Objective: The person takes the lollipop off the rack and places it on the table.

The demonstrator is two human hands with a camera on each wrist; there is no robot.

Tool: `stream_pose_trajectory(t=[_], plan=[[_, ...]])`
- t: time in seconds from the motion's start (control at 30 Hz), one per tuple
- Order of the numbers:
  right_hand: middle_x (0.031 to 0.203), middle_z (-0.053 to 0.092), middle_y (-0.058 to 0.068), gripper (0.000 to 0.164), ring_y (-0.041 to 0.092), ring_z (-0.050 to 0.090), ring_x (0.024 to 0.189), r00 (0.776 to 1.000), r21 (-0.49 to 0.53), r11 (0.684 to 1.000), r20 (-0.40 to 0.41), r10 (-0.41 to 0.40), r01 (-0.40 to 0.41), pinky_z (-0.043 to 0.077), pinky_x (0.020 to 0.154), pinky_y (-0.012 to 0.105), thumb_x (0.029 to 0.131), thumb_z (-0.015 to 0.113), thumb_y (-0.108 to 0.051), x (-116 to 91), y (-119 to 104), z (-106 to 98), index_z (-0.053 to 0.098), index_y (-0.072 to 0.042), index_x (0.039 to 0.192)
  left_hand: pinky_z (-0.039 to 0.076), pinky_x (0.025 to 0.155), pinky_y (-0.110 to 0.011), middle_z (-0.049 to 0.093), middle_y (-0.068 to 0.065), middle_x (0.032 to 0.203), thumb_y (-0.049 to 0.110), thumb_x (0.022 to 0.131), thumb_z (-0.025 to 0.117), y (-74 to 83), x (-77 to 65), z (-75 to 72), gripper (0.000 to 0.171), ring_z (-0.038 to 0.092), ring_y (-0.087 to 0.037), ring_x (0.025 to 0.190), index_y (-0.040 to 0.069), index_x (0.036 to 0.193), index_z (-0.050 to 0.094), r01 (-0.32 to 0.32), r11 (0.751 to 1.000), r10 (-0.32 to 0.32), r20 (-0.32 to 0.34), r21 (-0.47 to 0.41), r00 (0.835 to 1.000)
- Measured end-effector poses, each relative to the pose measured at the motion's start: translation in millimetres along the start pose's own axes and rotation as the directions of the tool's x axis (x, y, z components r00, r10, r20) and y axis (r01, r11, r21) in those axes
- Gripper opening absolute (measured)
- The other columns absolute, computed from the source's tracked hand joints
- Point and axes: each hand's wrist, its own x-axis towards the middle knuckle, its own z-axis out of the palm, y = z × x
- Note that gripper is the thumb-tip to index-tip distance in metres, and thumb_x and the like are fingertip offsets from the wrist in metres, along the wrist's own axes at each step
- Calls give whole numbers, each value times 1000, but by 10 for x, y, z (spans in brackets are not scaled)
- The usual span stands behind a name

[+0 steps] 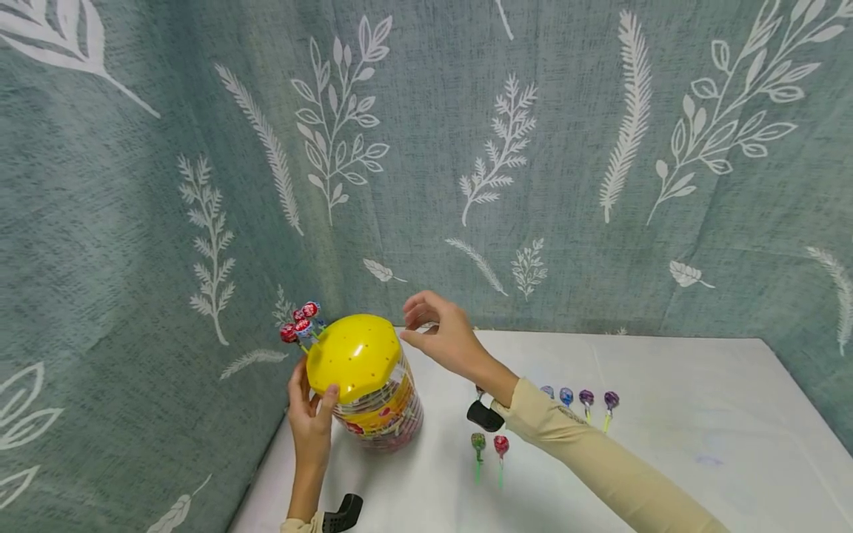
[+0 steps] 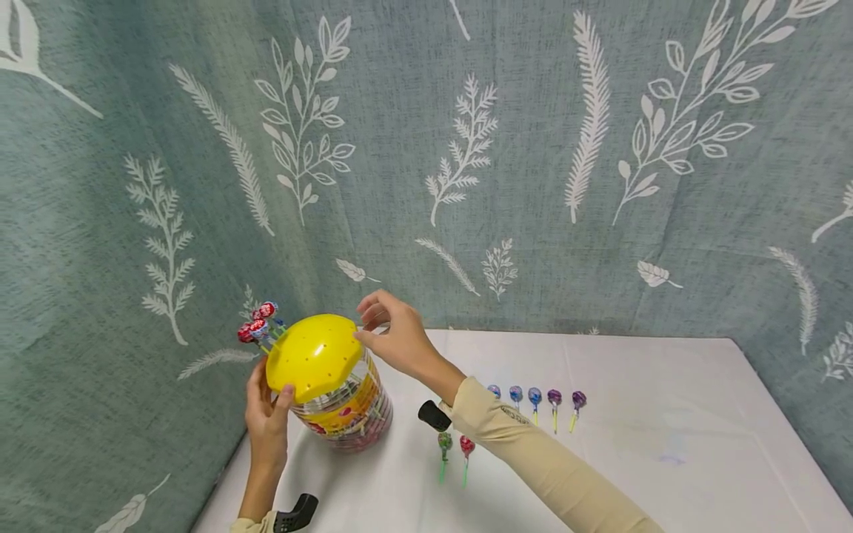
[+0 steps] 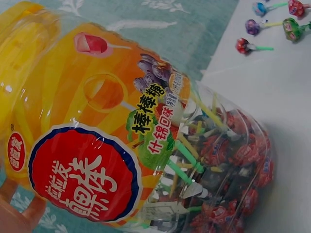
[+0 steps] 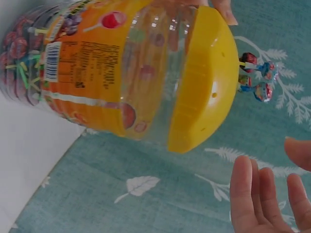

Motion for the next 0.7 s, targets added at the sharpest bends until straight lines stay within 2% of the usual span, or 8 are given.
stream_pose_trajectory(t=[0.27, 0.47, 0.7], plan=[[97, 64, 7, 27, 19, 63, 89, 997, -6, 997, 17, -76, 76, 51, 76, 34, 84, 70, -6, 185, -11, 125, 59, -9, 108, 31, 99, -30, 31, -1, 150, 7, 88, 57, -8, 9, 0, 69, 29, -17, 136, 18, 149, 28, 6, 1000, -6, 8, -2, 1000], [97, 63, 4, 27, 15, 62, 88, 995, -48, 994, 30, -97, 98, 51, 74, 28, 84, 70, -7, 322, -72, 235, 58, -11, 108, 31, 99, -29, 32, 2, 149, 8, 88, 57, 14, 11, -6, 67, 29, -17, 135, 19, 148, 29, 0, 1000, 0, 5, 14, 1000], [97, 62, 5, 27, 16, 62, 87, 993, -42, 993, 60, -104, 107, 51, 74, 27, 84, 69, -5, 468, -98, 368, 58, -10, 109, 32, 99, -30, 32, 2, 149, 10, 89, 57, 3, 13, -4, 66, 29, -17, 135, 19, 148, 29, 12, 999, -12, 6, 31, 1000]])
